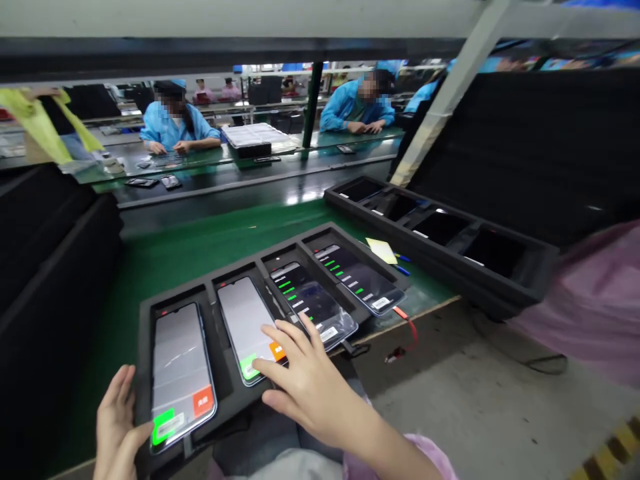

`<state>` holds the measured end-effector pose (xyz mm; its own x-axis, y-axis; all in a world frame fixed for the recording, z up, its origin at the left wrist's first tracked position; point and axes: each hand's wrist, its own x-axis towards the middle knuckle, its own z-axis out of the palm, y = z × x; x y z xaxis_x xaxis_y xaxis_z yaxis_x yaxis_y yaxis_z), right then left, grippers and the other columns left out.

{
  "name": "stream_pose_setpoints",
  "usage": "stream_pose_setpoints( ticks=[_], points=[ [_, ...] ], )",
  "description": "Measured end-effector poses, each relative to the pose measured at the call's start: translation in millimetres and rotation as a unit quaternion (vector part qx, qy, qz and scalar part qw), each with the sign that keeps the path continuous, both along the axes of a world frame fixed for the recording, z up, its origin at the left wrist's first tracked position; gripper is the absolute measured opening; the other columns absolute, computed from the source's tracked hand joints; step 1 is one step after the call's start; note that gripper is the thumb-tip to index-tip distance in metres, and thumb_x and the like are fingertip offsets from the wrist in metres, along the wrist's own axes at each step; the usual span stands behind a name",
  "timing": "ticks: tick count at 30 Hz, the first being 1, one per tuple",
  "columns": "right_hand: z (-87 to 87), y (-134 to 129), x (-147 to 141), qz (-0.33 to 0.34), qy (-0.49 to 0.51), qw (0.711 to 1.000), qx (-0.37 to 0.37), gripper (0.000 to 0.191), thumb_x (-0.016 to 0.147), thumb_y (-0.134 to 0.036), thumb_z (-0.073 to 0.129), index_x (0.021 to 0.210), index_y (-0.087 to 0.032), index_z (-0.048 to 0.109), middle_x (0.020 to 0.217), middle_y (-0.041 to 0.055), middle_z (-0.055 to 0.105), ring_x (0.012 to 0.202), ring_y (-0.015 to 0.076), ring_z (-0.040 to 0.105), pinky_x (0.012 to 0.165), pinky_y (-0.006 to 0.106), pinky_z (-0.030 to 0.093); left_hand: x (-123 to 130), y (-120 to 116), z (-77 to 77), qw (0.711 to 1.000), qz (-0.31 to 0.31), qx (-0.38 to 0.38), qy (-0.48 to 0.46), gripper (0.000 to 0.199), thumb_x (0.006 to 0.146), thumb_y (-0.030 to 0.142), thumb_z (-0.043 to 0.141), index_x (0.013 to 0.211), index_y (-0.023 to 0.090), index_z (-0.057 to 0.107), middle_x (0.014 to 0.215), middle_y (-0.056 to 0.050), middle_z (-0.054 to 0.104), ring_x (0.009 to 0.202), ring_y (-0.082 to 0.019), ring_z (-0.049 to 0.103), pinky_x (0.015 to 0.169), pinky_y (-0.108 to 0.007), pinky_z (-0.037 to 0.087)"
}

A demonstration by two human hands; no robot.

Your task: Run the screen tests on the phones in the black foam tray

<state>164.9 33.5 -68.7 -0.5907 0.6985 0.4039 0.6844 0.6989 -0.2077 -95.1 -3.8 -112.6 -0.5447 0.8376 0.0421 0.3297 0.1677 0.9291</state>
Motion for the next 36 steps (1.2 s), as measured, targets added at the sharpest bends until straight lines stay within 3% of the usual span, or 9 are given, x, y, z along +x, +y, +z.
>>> stream_pose_setpoints(
  ticks=[3,11,19,23,29,36],
  points=[
    [1.8,2.2,0.3,0.007,0.007,1.0,-0.011,0.035,0.092,-0.045,0.034,0.11,-0.027,0.059,0.125,0.0096,0.053,0.119,0.0263,0.042,0.101,0.055,0.027,11.0,-1.8,8.1,0.996,0.028,0.01,-0.088,0.082,0.062,0.022,0.046,0.141,0.021,0.021,0.146,-0.008,0.03,0.134,-0.03,0.026,0.112,-0.045,0.02],
    [-3.8,4.8,-3.3,0.033,0.001,0.999,-0.022,0.029,0.091,-0.04,0.041,0.107,-0.028,0.062,0.125,0.008,0.053,0.118,0.0246,0.044,0.103,0.051,0.028,27.4,-12.7,25.7,0.994,0.03,0.018,-0.102,0.067,0.068,0.018,0.046,0.133,0.027,0.033,0.144,-0.002,0.033,0.135,-0.022,0.025,0.112,-0.037,0.021],
    [-8.2,8.5,1.6,0.028,0.01,1.0,0.002,0.033,0.093,-0.038,0.035,0.115,-0.027,0.058,0.124,0.0077,0.054,0.118,0.0233,0.044,0.105,0.05,0.025,27.5,-12.9,26.4,0.993,0.021,0.023,-0.113,0.075,0.063,0.019,0.042,0.137,0.024,0.029,0.145,-0.002,0.033,0.132,-0.024,0.031,0.108,-0.036,0.03],
    [-9.4,17.1,7.8,0.019,0.014,1.0,0.01,0.033,0.094,-0.036,0.033,0.114,-0.026,0.058,0.124,0.0073,0.054,0.117,0.0229,0.045,0.106,0.05,0.021,32.0,-11.7,32.6,0.989,0.033,0.032,-0.14,0.076,0.059,0.018,0.041,0.134,0.019,0.032,0.142,-0.004,0.037,0.132,-0.022,0.031,0.108,-0.032,0.029],
    [-13.2,27.4,18.0,-0.029,0.036,0.999,0.012,0.036,0.095,-0.035,0.028,0.112,-0.024,0.058,0.108,0.0065,0.058,0.105,0.0203,0.052,0.108,0.049,0.016,37.0,-11.2,39.7,0.981,0.05,0.025,-0.187,0.072,0.059,0.017,0.044,0.13,0.023,0.038,0.132,-0.003,0.049,0.129,-0.024,0.035,0.107,-0.038,0.031],
    [-14.4,26.9,15.4,-0.036,0.031,0.999,0.008,0.037,0.095,-0.035,0.027,0.11,-0.025,0.059,0.104,0.0054,0.057,0.101,0.02,0.054,0.107,0.051,0.02,31.0,-10.9,36.3,0.981,0.034,0.016,-0.188,0.068,0.064,0.019,0.045,0.132,0.024,0.035,0.139,-0.003,0.041,0.132,-0.022,0.029,0.11,-0.037,0.024]
  ],
)
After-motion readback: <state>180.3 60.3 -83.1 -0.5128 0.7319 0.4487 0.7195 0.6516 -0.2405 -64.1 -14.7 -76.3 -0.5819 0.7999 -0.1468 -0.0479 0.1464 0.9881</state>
